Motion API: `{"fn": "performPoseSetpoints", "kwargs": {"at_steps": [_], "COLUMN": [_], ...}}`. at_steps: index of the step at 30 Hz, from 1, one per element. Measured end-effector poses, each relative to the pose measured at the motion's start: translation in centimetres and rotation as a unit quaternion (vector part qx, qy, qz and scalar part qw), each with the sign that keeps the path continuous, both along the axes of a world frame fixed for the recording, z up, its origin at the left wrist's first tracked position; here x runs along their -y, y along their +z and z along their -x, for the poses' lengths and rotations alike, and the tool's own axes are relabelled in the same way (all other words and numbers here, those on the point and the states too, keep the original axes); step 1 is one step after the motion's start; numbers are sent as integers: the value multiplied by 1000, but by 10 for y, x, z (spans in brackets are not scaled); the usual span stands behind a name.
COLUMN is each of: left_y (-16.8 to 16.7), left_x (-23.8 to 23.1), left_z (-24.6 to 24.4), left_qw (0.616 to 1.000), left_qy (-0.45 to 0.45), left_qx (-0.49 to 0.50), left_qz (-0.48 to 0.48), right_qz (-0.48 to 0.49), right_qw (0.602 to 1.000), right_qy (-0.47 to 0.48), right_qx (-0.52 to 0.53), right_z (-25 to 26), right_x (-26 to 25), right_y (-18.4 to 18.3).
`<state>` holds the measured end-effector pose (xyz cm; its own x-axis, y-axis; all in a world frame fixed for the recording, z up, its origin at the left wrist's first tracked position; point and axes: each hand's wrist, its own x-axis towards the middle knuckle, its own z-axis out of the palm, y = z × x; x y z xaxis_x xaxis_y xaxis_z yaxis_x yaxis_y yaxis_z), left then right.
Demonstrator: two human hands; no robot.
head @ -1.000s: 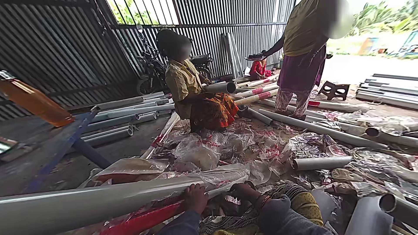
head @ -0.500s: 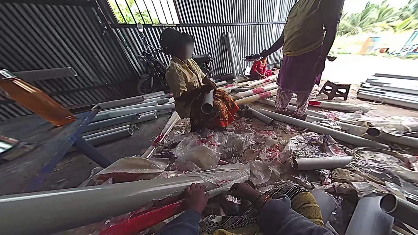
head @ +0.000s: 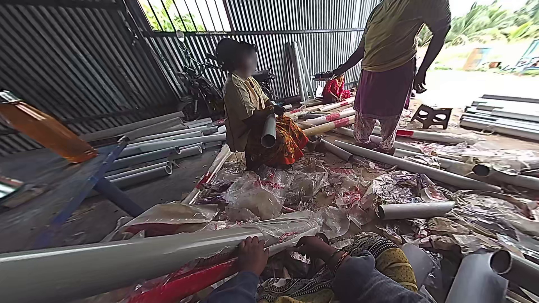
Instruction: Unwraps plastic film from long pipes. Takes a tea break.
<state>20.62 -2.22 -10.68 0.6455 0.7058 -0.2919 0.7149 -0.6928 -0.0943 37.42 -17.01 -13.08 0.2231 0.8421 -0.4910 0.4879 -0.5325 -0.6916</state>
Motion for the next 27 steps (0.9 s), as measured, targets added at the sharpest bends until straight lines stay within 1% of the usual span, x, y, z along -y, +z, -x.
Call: {"fn": "performPoseSetpoints", "kwargs": {"at_steps": [5, 10, 27], "left_y": [0, 4, 4], "left_x": [0, 2, 2], "left_z": [0, 0, 1], "left_qw": [1000, 1000, 1000], "left_qy": [0, -4, -4], "left_qx": [-2, -14, -10], "left_qz": [2, -3, -3], "right_qz": [1, 2, 8], "right_qw": [1000, 1000, 1000], "right_qy": [6, -7, 6], "right_qx": [4, -6, 5], "right_z": [0, 1, 0], "right_x": [0, 1, -1], "right_y": [0, 2, 1]}}
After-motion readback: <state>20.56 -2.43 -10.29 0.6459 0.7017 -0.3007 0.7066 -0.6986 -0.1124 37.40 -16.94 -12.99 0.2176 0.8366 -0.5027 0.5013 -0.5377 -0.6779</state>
